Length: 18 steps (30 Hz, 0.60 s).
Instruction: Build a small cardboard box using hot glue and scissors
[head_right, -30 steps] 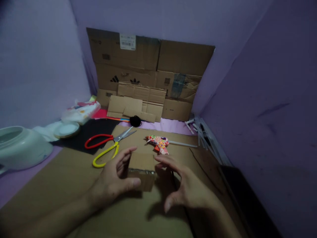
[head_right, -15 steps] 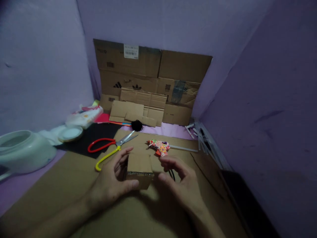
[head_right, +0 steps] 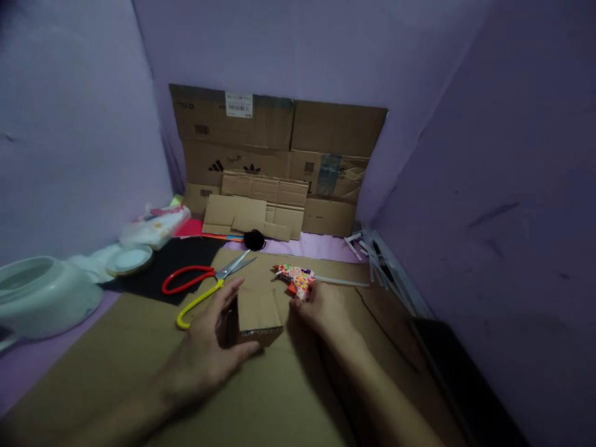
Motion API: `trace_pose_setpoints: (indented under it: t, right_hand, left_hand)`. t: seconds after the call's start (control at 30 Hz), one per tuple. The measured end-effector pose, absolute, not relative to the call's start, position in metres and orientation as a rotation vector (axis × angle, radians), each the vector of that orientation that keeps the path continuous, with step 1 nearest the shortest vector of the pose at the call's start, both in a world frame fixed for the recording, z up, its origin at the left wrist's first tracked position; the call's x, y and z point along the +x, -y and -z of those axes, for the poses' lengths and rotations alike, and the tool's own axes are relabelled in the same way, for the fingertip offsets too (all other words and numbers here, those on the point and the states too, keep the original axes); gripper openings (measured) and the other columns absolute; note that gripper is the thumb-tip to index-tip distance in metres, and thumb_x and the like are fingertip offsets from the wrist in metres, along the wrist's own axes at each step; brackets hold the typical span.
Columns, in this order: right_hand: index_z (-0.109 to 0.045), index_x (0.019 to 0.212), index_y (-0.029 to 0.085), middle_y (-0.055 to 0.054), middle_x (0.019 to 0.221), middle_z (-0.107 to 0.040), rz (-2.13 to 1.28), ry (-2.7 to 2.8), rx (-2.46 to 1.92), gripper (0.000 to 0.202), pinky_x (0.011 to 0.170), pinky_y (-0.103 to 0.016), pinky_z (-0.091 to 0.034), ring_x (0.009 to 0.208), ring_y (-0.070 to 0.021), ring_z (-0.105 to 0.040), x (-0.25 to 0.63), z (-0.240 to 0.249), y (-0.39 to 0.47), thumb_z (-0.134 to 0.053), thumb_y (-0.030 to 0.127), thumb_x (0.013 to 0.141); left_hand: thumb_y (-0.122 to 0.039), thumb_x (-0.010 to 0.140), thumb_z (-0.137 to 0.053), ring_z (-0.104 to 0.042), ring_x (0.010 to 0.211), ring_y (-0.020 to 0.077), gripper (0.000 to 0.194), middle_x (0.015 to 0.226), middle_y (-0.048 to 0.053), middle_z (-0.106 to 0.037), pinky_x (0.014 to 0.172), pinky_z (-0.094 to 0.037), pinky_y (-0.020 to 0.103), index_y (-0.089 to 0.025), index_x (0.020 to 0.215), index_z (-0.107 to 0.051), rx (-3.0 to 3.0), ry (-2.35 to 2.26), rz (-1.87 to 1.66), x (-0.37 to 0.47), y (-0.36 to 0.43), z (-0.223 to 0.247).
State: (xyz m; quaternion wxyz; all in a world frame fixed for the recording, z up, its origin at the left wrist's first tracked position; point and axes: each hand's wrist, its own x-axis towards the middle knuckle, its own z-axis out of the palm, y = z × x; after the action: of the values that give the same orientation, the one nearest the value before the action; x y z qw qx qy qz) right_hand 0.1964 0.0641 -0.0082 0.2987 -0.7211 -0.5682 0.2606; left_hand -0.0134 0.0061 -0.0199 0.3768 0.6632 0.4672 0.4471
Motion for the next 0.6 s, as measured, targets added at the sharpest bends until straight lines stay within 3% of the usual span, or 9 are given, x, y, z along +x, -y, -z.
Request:
trace_pose_setpoints:
  t: [0.1, 0.27, 0.37, 0.43, 0.5, 0.6]
  right_hand:
    - [-0.064, 0.062, 0.02, 0.001, 0.048, -0.059, -0.87, 1.426, -1.824, 0.007, 0.044, -0.025, -0.036, 0.049, -0.0173, -0.056, 0.193, 0.011, -0.064, -0.067, 0.026, 0.059]
    - [-0.058, 0.094, 0.019, 0.001, 0.072, -0.061, -0.986, 1.271, -1.559, 0.038, 0.052, -0.024, -0.049, 0.057, -0.0132, -0.057, 0.201, 0.002, -0.039, -0.068, 0.038, 0.062]
    - [-0.06, 0.094, 0.018, 0.008, 0.054, -0.049, -1.135, 1.12, -1.289, 0.046, 0.038, -0.017, -0.034, 0.04, -0.0055, -0.04, 0.205, -0.007, -0.016, -0.079, 0.04, 0.059]
    - [-0.062, 0.091, 0.016, 0.01, 0.042, -0.039, -1.357, 1.038, -1.135, 0.044, 0.031, -0.017, -0.019, 0.031, -0.0031, -0.024, 0.205, -0.012, -0.004, -0.072, 0.052, 0.068]
    - [-0.064, 0.089, 0.016, 0.008, 0.039, -0.041, -1.442, 1.003, -1.075, 0.042, 0.031, -0.017, -0.016, 0.031, -0.0035, -0.024, 0.204, -0.014, 0.005, -0.069, 0.054, 0.072]
    - [-0.064, 0.078, 0.017, 0.002, 0.047, -0.054, -1.397, 1.06, -1.132, 0.036, 0.035, -0.018, -0.023, 0.037, -0.0054, -0.035, 0.204, -0.014, 0.013, -0.075, 0.049, 0.068]
  left_hand:
    - [-0.017, 0.069, -0.071, -0.045, 0.13, 0.0312, 0.079, 0.142, 0.012, -0.046, 0.108, -0.037, 0.054, -0.023, 0.139, -0.035, 1.719, -1.199, -1.164, -0.015, -0.008, 0.02]
    - [-0.018, 0.068, -0.071, -0.046, 0.129, 0.03, 0.079, 0.14, 0.013, -0.048, 0.108, -0.038, 0.052, -0.021, 0.138, -0.035, 1.752, -1.281, -1.162, -0.019, -0.014, 0.017]
    - [-0.018, 0.068, -0.07, -0.047, 0.128, 0.0293, 0.077, 0.139, 0.012, -0.05, 0.108, -0.037, 0.051, -0.021, 0.137, -0.036, 1.795, -1.316, -1.169, -0.02, -0.015, 0.014]
    - [-0.018, 0.068, -0.069, -0.046, 0.129, 0.029, 0.076, 0.138, 0.011, -0.051, 0.108, -0.037, 0.051, -0.022, 0.136, -0.037, 1.845, -1.357, -1.168, -0.02, -0.014, 0.012]
    - [-0.017, 0.068, -0.068, -0.047, 0.128, 0.0287, 0.074, 0.138, 0.01, -0.051, 0.107, -0.037, 0.05, -0.023, 0.135, -0.038, 1.878, -1.411, -1.175, -0.021, -0.014, 0.009]
    - [-0.018, 0.068, -0.068, -0.051, 0.123, 0.0296, 0.073, 0.134, 0.013, -0.054, 0.104, -0.041, 0.05, -0.019, 0.134, -0.039, 1.868, -1.49, -1.195, -0.021, -0.015, 0.005]
